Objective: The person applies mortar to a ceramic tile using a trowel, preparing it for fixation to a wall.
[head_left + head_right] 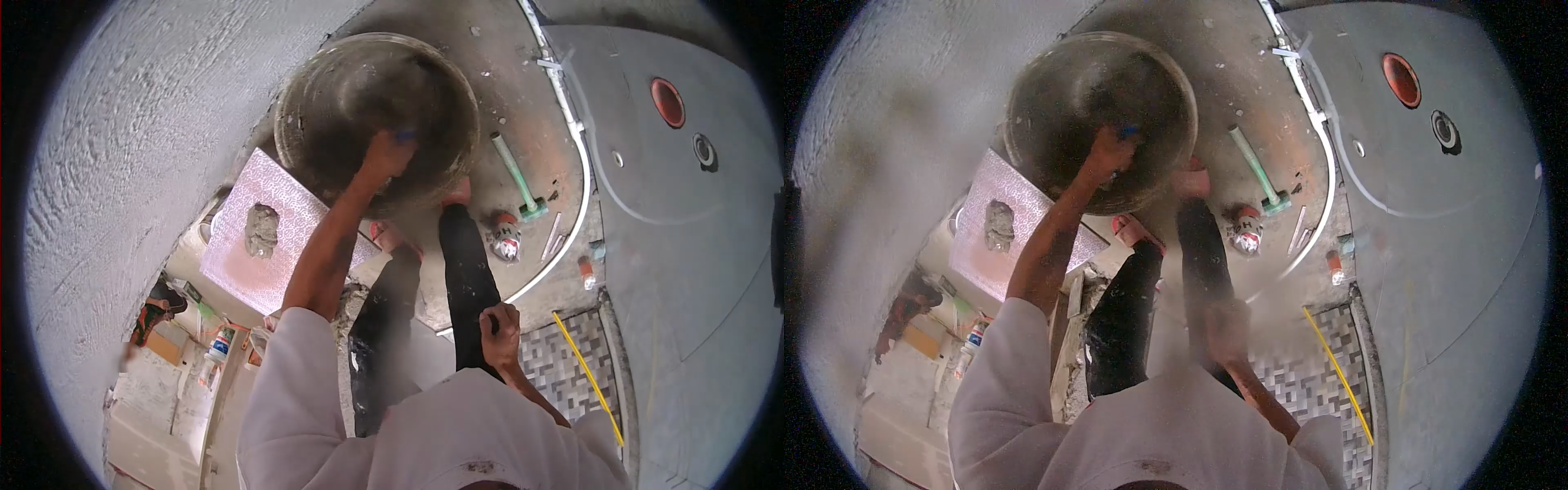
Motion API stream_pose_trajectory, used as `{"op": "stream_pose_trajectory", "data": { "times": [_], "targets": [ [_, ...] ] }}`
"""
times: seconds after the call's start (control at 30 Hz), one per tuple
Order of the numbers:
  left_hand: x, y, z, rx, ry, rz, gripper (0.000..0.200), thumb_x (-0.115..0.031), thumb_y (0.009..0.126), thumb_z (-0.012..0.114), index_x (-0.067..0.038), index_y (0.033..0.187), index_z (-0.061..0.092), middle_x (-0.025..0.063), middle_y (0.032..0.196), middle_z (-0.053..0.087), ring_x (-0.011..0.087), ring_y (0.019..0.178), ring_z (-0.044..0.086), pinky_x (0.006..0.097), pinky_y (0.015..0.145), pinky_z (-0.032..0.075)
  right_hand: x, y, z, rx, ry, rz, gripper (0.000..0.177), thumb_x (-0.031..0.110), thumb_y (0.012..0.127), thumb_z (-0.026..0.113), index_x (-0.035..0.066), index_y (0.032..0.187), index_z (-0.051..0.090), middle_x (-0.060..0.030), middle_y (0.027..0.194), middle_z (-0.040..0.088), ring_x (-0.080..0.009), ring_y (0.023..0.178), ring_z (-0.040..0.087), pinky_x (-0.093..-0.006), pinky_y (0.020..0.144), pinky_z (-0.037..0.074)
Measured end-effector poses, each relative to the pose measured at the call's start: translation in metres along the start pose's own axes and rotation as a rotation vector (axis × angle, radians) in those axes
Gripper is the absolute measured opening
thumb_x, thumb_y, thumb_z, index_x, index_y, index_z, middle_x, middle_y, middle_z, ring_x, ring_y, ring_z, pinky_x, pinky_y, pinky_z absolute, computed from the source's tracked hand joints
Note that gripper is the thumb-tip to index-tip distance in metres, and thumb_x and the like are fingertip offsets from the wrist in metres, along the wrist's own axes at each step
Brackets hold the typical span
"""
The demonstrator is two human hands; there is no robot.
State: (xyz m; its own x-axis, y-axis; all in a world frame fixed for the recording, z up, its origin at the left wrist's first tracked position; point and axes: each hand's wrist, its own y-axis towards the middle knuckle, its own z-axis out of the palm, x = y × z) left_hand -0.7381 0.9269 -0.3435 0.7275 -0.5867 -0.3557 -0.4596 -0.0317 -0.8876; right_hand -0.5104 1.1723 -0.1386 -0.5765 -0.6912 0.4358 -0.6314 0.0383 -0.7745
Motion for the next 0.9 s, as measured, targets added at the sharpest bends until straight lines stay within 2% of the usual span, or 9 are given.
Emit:
{"op": "stream_pose_trajectory", "data": {
  "times": [0.07,0.17,0.27,0.37,0.47,0.57,0.7,0.77,0.9],
  "targets": [
    [-0.01,-0.021,-0.005,0.031,-0.267,-0.023,0.041,-0.027,0.071,0.062,0.003,0.098,0.058,0.0278,0.086,0.059,0.042,0.084,0.058,0.0424,0.07,0.047,-0.002,-0.005,0.005,0.003,-0.011,-0.016,0.007,0.008,0.078,0.057,0.004,0.082,0.055,-0.0134,0.086,0.052,-0.0311,0.086,0.048,-0.0412,0.077,0.041],
    [0.007,-0.036,-0.002,-0.35,0.11,0.357,0.043,-0.026,0.07,0.063,0.003,0.101,0.057,0.024,0.085,0.061,0.0402,0.08,0.059,0.0392,0.069,0.047,0.004,-0.008,0.009,0.073,-0.016,0.032,0.006,0.008,0.078,0.057,0.004,0.082,0.055,-0.0135,0.086,0.053,-0.0311,0.086,0.049,-0.0408,0.078,0.04],
    [0.015,-0.063,-0.012,-0.412,-0.029,0.449,0.04,-0.026,0.069,0.065,0.003,0.096,0.058,0.0209,0.079,0.061,0.0389,0.075,0.058,0.0384,0.068,0.045,-0.007,-0.024,0.03,-0.11,-0.115,-0.111,0.005,0.009,0.079,0.056,0.004,0.08,0.054,-0.012,0.084,0.053,-0.0302,0.085,0.049,-0.0403,0.077,0.04],
    [0.012,-0.105,-0.037,-0.261,-0.078,0.458,0.035,-0.026,0.072,0.064,0.002,0.092,0.057,0.016,0.072,0.057,0.0248,0.065,0.054,0.0353,0.065,0.044,-0.011,-0.032,0.041,-0.06,-0.187,-0.174,0.006,0.01,0.08,0.056,0.004,0.078,0.054,-0.0099,0.082,0.054,-0.0291,0.084,0.049,-0.0396,0.077,0.039],
    [0.027,-0.16,-0.057,-0.244,-0.17,0.503,0.03,-0.023,0.074,0.062,0.002,0.089,0.057,0.0179,0.073,0.057,0.0245,0.065,0.055,0.0352,0.064,0.043,0.0,-0.044,0.055,-0.144,-0.092,-0.219,0.007,0.011,0.08,0.055,0.005,0.077,0.054,-0.0088,0.081,0.054,-0.0285,0.084,0.049,-0.0387,0.077,0.039],
    [0.081,-0.233,-0.078,-0.334,-0.216,0.507,0.027,-0.02,0.077,0.061,0.001,0.094,0.056,0.017,0.071,0.056,0.0261,0.065,0.055,0.0357,0.064,0.043,0.016,-0.066,0.071,-0.077,-0.152,-0.158,0.007,0.012,0.08,0.056,0.006,0.077,0.055,-0.0095,0.08,0.054,-0.0291,0.084,0.049,-0.0388,0.077,0.038],
    [0.141,-0.324,-0.101,-0.604,0.048,0.386,0.028,-0.014,0.079,0.057,-0.002,0.103,0.049,0.0211,0.079,0.057,0.0387,0.071,0.057,0.0402,0.063,0.044,0.0,-0.076,0.107,-0.269,-0.236,-0.229,0.009,0.013,0.081,0.055,0.006,0.077,0.055,-0.0093,0.08,0.054,-0.0282,0.082,0.048,-0.041,0.075,0.036],
    [0.219,-0.307,-0.088,-0.82,0.235,0.281,0.027,-0.01,0.079,0.056,-0.002,0.102,0.044,0.0228,0.079,0.057,0.041,0.072,0.057,0.0445,0.061,0.044,-0.04,-0.078,0.122,-0.163,-0.446,-0.393,0.007,0.013,0.082,0.054,0.008,0.078,0.056,-0.0064,0.082,0.053,-0.0264,0.081,0.048,-0.0409,0.072,0.036],
    [0.257,-0.306,-0.098,-0.776,0.19,0.193,0.028,-0.01,0.079,0.054,-0.003,0.104,0.041,0.0256,0.077,0.055,0.045,0.068,0.055,0.0497,0.057,0.043,-0.043,-0.069,0.114,-0.156,-0.507,-0.499,0.006,0.014,0.082,0.054,0.01,0.079,0.057,-0.005,0.081,0.053,-0.0259,0.08,0.048,-0.0407,0.07,0.036]
  ]
}}
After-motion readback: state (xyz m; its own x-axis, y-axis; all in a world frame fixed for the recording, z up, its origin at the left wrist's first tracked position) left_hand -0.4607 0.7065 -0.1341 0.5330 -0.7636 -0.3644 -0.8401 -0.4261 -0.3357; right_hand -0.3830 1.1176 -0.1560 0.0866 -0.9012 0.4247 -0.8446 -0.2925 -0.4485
